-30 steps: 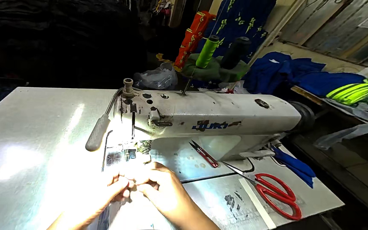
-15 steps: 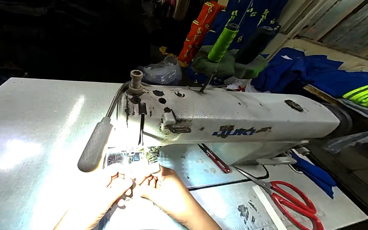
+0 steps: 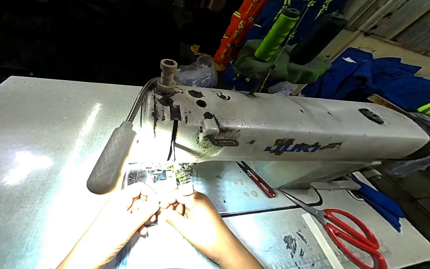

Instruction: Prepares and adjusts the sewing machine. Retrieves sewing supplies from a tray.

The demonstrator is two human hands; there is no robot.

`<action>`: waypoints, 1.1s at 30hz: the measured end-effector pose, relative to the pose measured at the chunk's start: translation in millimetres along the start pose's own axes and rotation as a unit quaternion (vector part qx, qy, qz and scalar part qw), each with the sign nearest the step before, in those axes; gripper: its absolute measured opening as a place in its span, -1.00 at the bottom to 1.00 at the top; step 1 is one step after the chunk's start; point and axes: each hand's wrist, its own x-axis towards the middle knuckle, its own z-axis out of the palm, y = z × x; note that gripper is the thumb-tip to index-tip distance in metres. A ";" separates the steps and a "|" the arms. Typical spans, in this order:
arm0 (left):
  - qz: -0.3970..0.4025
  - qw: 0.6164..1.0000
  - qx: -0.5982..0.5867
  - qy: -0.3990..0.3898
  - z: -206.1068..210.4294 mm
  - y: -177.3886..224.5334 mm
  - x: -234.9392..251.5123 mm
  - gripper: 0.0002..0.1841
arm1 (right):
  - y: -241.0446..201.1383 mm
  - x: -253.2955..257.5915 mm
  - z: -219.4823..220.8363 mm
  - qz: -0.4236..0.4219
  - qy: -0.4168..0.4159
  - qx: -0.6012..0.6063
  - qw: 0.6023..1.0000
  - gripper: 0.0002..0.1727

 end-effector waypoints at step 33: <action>-0.043 0.994 -0.074 0.072 4.5 3.4 1.4 -0.93 | -1.0 2.1 -3.9 0.034 -0.019 0.004 0.999 -0.74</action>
